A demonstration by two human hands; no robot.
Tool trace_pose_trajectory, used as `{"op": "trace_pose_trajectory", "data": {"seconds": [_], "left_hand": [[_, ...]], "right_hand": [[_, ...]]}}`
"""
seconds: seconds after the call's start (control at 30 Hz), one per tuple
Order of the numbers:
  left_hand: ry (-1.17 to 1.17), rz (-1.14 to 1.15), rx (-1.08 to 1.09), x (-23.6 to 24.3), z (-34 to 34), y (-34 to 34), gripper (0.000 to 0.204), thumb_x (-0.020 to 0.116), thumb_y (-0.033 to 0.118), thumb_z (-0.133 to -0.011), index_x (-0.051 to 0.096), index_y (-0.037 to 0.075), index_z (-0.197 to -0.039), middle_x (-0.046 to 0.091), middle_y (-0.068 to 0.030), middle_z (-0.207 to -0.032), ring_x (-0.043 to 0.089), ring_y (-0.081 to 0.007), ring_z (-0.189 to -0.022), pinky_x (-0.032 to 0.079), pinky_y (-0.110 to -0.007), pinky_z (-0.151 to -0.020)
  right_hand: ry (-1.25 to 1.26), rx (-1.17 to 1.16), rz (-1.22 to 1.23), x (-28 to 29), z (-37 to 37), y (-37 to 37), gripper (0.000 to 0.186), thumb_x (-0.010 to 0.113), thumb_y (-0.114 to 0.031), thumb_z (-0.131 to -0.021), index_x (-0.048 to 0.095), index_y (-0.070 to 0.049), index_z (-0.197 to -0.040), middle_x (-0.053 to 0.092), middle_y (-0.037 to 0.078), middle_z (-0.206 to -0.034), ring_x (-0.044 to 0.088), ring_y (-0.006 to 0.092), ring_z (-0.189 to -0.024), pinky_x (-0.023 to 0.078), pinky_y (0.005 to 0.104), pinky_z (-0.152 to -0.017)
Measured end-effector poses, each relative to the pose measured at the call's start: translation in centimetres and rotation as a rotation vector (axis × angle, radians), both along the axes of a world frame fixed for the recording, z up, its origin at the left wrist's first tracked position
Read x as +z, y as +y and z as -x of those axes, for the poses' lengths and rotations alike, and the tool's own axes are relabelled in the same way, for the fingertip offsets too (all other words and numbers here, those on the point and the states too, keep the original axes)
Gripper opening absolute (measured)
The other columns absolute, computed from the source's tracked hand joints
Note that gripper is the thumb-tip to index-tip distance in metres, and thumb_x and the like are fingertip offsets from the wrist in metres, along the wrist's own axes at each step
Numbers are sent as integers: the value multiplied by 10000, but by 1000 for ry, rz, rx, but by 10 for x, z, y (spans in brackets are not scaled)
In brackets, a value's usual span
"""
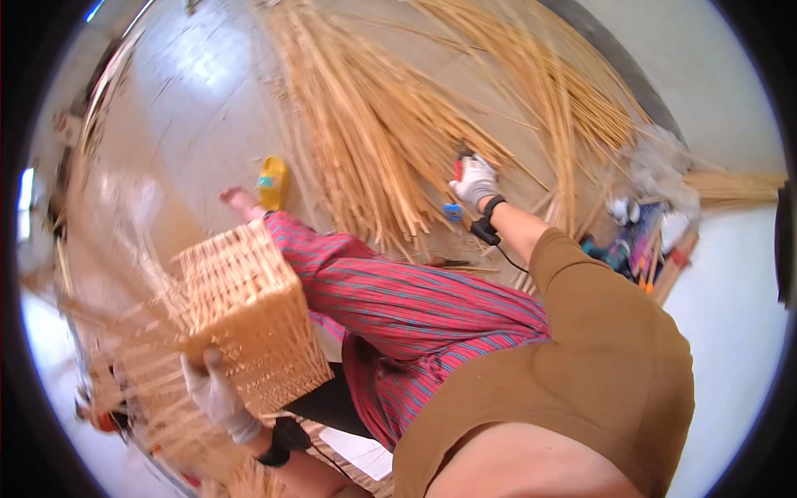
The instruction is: The person is weaving a wicker basket, using a tape measure to check dimensions and cutters to trim the excess reeds.
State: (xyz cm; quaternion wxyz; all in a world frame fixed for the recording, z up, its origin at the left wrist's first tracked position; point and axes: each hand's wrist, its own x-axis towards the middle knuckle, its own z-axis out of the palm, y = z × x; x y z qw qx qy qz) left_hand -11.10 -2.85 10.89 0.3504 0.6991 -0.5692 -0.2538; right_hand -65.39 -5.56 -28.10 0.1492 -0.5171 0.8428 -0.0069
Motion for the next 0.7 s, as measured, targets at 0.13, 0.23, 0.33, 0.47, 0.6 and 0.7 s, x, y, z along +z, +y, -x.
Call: {"op": "trace_pose_trajectory", "data": {"seconds": [0.13, 0.23, 0.33, 0.47, 0.6, 0.7], "left_hand": [[101, 67, 7, -14, 12, -19, 393, 721, 300, -1024, 633, -8, -1252, 648, -3, -1008, 540, -97, -918, 465, -268, -810], [58, -1, -4, -8, 1, -24, 413, 750, 296, -1007, 630, -5, -1264, 664, -3, -1025, 558, -96, -923, 475, -262, -824], [66, -20, -17, -10, 9, -20, 421, 738, 265, -1018, 609, -6, -1314, 662, 1, -1114, 548, -88, -990, 463, -257, -883], [40, -39, 30, -9, 10, -16, 426, 734, 270, -1021, 606, -14, -1311, 671, -15, -1130, 563, -94, -1002, 467, -259, -898], [69, -41, 6, -11, 13, -24, 392, 738, 233, -1017, 614, -13, -1297, 686, -32, -1139, 583, -107, -1023, 470, -273, -934], [9, -68, -39, -11, 4, -30, 419, 717, 305, -1027, 610, 4, -1298, 679, -17, -1104, 568, -98, -974, 472, -268, -876]], "right_hand": [[-141, -365, -247, -6, 26, -22, 1090, 841, -676, -699, 470, -22, -1488, 583, 249, -1452, 584, 374, -1346, 489, 475, -1097], [-54, -487, -314, -20, 12, -36, 1254, 879, -678, -664, 310, -54, -1591, 451, 288, -1551, 470, 425, -1440, 444, 525, -1139], [-69, -468, -293, -19, 5, -40, 1244, 901, -633, -660, 310, -54, -1590, 501, 283, -1493, 518, 425, -1391, 462, 521, -1120], [-126, -450, -333, -19, 10, -40, 1233, 914, -598, -646, 317, -71, -1588, 547, 270, -1441, 573, 426, -1328, 473, 509, -1112], [-165, -436, -185, -24, 24, -27, 926, 826, -467, -727, 458, -174, -1526, 580, 289, -1388, 599, 446, -1275, 486, 512, -1080], [-130, -463, -29, -21, 9, -5, 718, 744, -368, -759, 572, -120, -1411, 669, 282, -1277, 628, 418, -1236, 495, 485, -1061]]}}
